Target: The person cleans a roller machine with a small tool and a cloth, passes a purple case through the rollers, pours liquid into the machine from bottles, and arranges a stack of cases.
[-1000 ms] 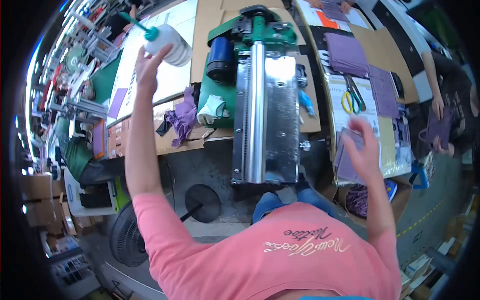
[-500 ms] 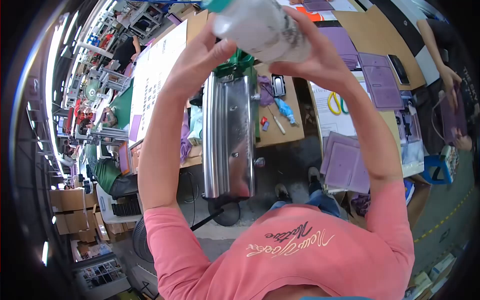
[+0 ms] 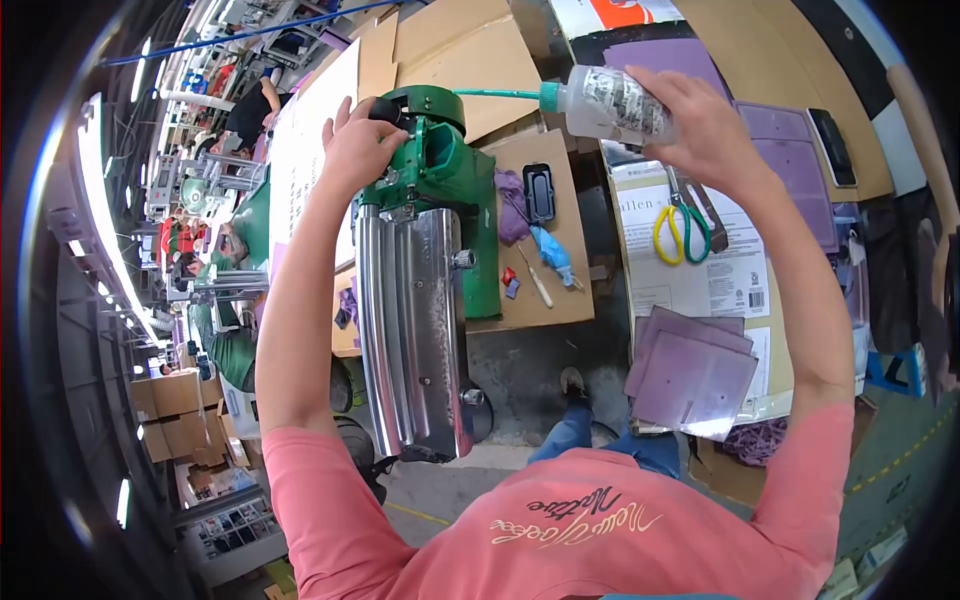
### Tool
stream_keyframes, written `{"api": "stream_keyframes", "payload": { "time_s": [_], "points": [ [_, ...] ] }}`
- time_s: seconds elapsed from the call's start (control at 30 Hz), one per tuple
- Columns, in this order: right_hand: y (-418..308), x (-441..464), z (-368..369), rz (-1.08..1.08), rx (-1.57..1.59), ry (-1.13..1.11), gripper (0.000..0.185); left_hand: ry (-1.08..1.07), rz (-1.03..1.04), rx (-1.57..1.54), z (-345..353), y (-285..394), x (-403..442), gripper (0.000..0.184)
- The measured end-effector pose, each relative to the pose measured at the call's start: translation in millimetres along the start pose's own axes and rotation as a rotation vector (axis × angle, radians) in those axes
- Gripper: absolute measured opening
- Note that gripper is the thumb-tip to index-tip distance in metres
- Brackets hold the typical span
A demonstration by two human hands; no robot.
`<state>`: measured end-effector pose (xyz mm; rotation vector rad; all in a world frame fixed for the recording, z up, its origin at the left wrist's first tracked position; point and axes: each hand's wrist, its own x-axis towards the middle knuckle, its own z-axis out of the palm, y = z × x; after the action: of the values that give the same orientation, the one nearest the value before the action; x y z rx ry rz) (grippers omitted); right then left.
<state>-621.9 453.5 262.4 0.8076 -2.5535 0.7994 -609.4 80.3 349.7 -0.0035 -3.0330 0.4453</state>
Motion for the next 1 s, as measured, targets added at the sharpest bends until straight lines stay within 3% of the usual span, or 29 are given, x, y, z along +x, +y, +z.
{"api": "stream_keyframes", "payload": {
  "time_s": [0.4,0.47,0.5,0.57,0.63,0.67,0.73,1.0],
  "points": [
    [-21.5,65.9,3.9,-0.279,-0.471,-0.055,0.061,-0.036,0.023,0.085,-19.3,16.7,6.6,0.016],
    [-45.4,74.9,-11.1,-0.47,-0.486,0.133,0.042,-0.035,0.028,0.082,-16.6,13.7,4.8,0.016],
    [-43.9,77.4,-21.0,-0.467,-0.485,0.131,0.042,-0.029,0.033,0.077,-15.0,11.0,4.5,0.016],
    [-39.1,84.6,-42.9,-0.068,-0.332,-0.739,0.083,-0.014,0.045,0.07,-13.3,8.6,5.9,0.016],
    [-60.2,123.3,-56.2,-0.033,-0.405,-1.022,0.087,-0.014,0.05,0.069,-13.7,10.4,7.9,0.016],
    [-72.4,122.2,-36.6,-0.032,-0.404,-1.021,0.087,-0.016,0.049,0.067,-14.0,10.8,7.9,0.015],
    [-95.2,104.0,15.5,-0.51,-0.764,0.076,0.032,-0.024,0.041,0.063,-13.6,10.1,7.4,0.015],
    [-108.1,101.1,13.5,-0.557,-0.808,0.104,0.023,-0.05,0.034,0.032,-11.7,7.4,10.5,0.013]
  ]
}}
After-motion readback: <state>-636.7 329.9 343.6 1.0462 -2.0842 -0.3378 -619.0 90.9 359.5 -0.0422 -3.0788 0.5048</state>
